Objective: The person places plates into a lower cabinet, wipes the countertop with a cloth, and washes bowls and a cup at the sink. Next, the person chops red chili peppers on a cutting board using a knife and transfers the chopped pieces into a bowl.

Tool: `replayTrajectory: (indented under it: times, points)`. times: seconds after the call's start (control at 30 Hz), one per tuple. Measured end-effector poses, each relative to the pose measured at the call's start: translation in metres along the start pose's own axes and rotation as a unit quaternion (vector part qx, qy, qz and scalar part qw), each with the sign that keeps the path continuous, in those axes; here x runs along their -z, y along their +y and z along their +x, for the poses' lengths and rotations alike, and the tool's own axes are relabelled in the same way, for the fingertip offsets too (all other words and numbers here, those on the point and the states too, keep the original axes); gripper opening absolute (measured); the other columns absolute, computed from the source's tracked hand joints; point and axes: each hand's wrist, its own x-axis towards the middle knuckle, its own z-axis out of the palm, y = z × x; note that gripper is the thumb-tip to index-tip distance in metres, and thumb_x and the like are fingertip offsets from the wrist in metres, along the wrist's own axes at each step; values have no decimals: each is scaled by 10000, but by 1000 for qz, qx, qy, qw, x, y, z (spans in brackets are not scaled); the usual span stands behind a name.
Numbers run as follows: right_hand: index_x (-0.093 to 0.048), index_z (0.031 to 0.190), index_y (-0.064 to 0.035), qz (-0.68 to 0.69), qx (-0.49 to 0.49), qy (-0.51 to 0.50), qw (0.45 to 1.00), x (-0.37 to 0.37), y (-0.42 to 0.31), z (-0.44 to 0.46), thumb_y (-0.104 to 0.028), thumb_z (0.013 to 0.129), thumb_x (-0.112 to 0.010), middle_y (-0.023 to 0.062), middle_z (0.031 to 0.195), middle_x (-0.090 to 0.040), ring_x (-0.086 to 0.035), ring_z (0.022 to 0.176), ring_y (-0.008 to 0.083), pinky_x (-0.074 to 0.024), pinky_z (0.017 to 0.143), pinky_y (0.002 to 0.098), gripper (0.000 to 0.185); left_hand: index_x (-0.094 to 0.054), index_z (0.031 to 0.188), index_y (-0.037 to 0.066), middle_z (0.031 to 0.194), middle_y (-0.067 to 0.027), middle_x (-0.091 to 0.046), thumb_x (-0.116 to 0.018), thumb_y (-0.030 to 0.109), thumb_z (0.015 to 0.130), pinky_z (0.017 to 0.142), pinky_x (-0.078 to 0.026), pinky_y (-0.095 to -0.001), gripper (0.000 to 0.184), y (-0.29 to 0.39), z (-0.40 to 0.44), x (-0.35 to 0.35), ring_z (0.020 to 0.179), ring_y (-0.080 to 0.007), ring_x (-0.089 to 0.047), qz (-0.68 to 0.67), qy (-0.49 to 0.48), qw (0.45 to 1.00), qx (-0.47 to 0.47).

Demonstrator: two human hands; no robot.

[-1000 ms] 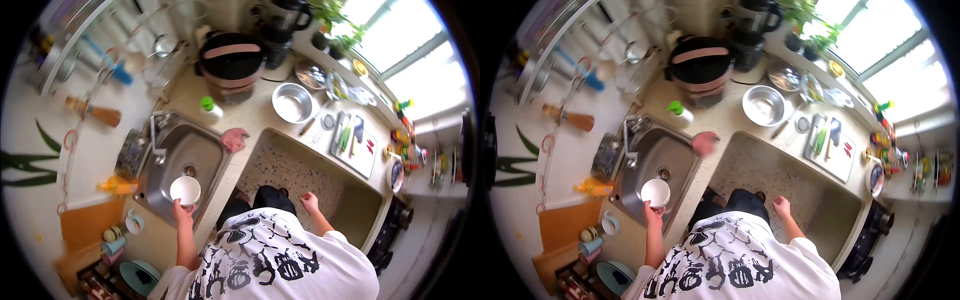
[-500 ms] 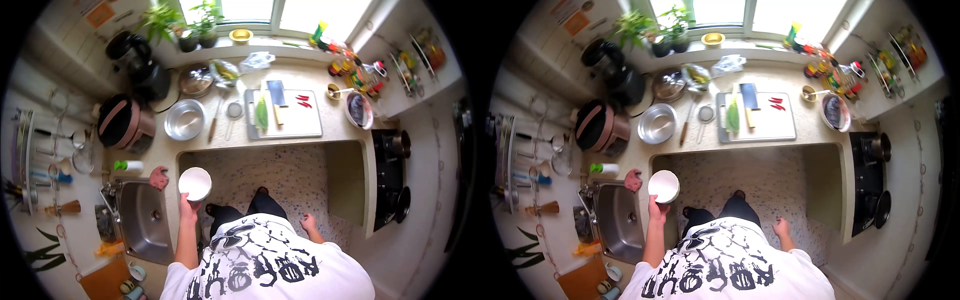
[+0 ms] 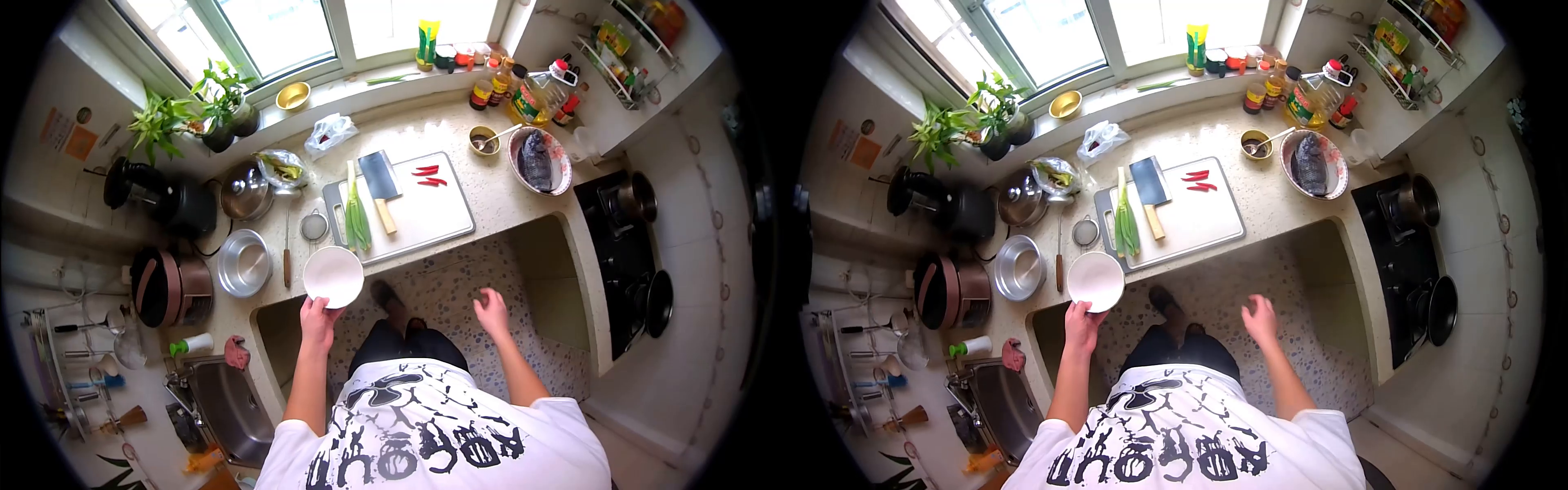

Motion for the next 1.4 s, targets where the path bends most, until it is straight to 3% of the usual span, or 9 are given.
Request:
replayTrajectory:
  times: [0.1, 0.13, 0.17, 0.47, 0.77, 1.03, 1.13, 1.23, 1.4]
  points:
    - [-635, 1151, -104, -6, 46, -29, 999, -15, -93, 64, -276, 864, -751, 96, 1028, -630, -652, 847, 252, -549, 792, 380, 354, -542, 1289, -11, 1147, -127, -664, -574, 70, 926, 868, -623, -444, 373, 3, 34, -16, 1019, -254, -700, 8, -1, 1000, 3]
    - [-592, 1220, -105, -19, 20, -92, 995, -21, -121, 86, -341, 889, -700, 109, 1207, -631, -650, 1103, 297, -539, 909, 436, 420, -549, 1282, -8, 1137, -122, -668, -575, 73, 929, 856, -625, -439, 364, 4, 46, -19, 1006, -251, -703, 9, 5, 1000, 10]
    - [-589, 1214, -110, 4, 23, -102, 995, -30, -149, 104, -336, 885, -705, 112, 1216, -627, -641, 1117, 313, -535, 911, 441, 416, -557, 1276, -5, 1127, -118, -672, -576, 76, 932, 845, -627, -433, 354, 6, 59, -21, 994, -247, -707, 9, 10, 1000, 16]
    - [-435, 1204, -76, -123, 56, -167, 977, -147, -280, 218, -389, 848, -770, 191, 1156, -623, -667, 1020, 390, -552, 818, 505, 581, -578, 1328, 51, 1088, -72, -693, -608, 120, 933, 639, -612, -303, 402, 40, 146, -64, 875, -183, -729, 67, 53, 995, 52]
    - [-418, 1197, -79, -182, 5, -214, 960, -160, -277, 240, -245, 789, -722, 208, 1108, -634, -685, 948, 418, -560, 786, 539, 535, -613, 1280, 57, 1011, -24, -685, -626, 112, 913, 549, -491, -216, 371, 67, 208, -95, 719, -82, -644, 152, 58, 986, 32]
    - [-424, 1224, -85, -7, 90, -154, 984, -96, -241, 268, -185, 772, -718, 236, 1050, -653, -672, 918, 452, -547, 767, 519, 549, -567, 1340, 9, 1101, -59, -678, -611, 79, 942, 685, -589, -281, 406, 72, 246, -133, 871, -147, -704, 121, 38, 992, 20]
    - [-488, 1177, -61, 98, 64, -86, 989, -46, -234, 273, -168, 833, -735, 194, 957, -685, -700, 723, 335, -547, 609, 433, 436, -531, 1388, 4, 1168, -82, -663, -594, 57, 955, 729, -617, -331, 441, 72, 266, -160, 915, -182, -710, 131, 14, 991, 24]
    - [-537, 1120, -31, 259, -178, -112, 943, 13, -215, 275, -153, 942, -705, 65, 799, -630, -590, 533, 132, -475, 457, 291, 274, -481, 1439, -26, 1185, -141, -665, -593, 34, 949, 810, -649, -428, 506, 57, 301, -203, 1008, -256, -700, 139, 0, 990, 24]
    - [-584, 1009, -28, 243, -166, -94, 951, 34, -141, 262, -167, 1017, -633, 22, 733, -631, -573, 522, 80, -470, 462, 252, 148, -455, 1465, -18, 1321, -172, -603, -562, 45, 962, 866, -635, -458, 519, 24, 364, -248, 1134, -288, -658, 169, 1, 984, 54]
